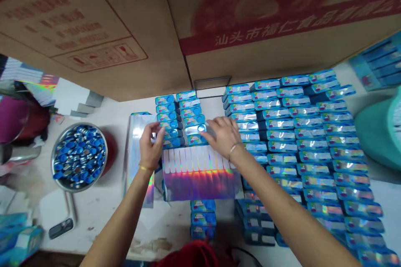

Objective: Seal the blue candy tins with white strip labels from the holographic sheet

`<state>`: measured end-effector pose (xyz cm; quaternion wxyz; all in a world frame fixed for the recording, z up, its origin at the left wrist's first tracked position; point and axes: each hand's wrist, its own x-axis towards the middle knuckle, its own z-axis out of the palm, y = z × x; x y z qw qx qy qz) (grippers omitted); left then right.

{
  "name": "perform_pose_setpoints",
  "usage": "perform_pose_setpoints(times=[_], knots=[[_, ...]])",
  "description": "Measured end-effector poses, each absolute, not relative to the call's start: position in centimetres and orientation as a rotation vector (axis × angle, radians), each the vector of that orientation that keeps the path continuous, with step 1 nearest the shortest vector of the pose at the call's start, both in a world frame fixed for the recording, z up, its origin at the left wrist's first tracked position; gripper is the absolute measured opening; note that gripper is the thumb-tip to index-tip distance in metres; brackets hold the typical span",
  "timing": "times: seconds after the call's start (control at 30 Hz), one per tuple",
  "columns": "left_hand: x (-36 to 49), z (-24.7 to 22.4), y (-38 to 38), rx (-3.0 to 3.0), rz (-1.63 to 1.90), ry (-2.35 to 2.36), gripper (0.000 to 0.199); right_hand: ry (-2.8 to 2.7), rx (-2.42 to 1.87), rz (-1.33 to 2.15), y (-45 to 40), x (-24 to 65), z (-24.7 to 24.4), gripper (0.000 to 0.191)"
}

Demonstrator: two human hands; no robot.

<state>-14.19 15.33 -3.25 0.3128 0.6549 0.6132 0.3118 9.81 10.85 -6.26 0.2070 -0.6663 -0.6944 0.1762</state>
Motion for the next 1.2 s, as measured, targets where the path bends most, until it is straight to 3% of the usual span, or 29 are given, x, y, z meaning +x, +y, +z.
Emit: perform_pose_setpoints(times=[0.23,0.43,0.53,0.67,0.73,0.87,0.93,1.07,1.2], knots=[[-20.4,-3.4,1.4,1.766,0.530,1.782,0.021,-1.890,-1.926,0.670,3.4,8.3,-5.7,0.036],[-19.3,-1.3,-0.6,1.852,0.743,1.719,0.027,-1.512,-1.852,0.852,1.6,8.7,-3.8,0.040],[-19.3,0.6,-0.7,1.582,0.815,1.591,0.026,-1.434,-1.864,0.918,0.3,8.9,-2.2,0.046],[-19.8,3.9,-1.3,0.948,0.887,1.398,0.036,-1.683,-1.956,0.440,-1.7,6.7,2.3,0.056],[-20.0,6.1,-1.8,0.768,0.887,1.289,0.039,-1.923,-1.821,0.237,-2.7,4.1,5.3,0.069],[-20.7,10.9,-2.6,0.737,0.874,1.139,0.033,-2.198,-1.436,0.327,-4.1,-2.3,10.0,0.090],[-21.5,13.1,-2.9,0.845,0.891,1.100,0.028,-2.132,-1.340,0.484,-4.4,-4.6,11.3,0.081],[-24.0,16.5,-2.6,1.352,0.868,1.083,0.020,-1.911,-1.359,0.730,-4.9,-7.0,13.1,0.039],[-25.7,19.2,-2.3,1.992,1.014,1.179,0.031,-1.880,-1.369,0.751,-5.7,-8.2,15.2,0.033]])
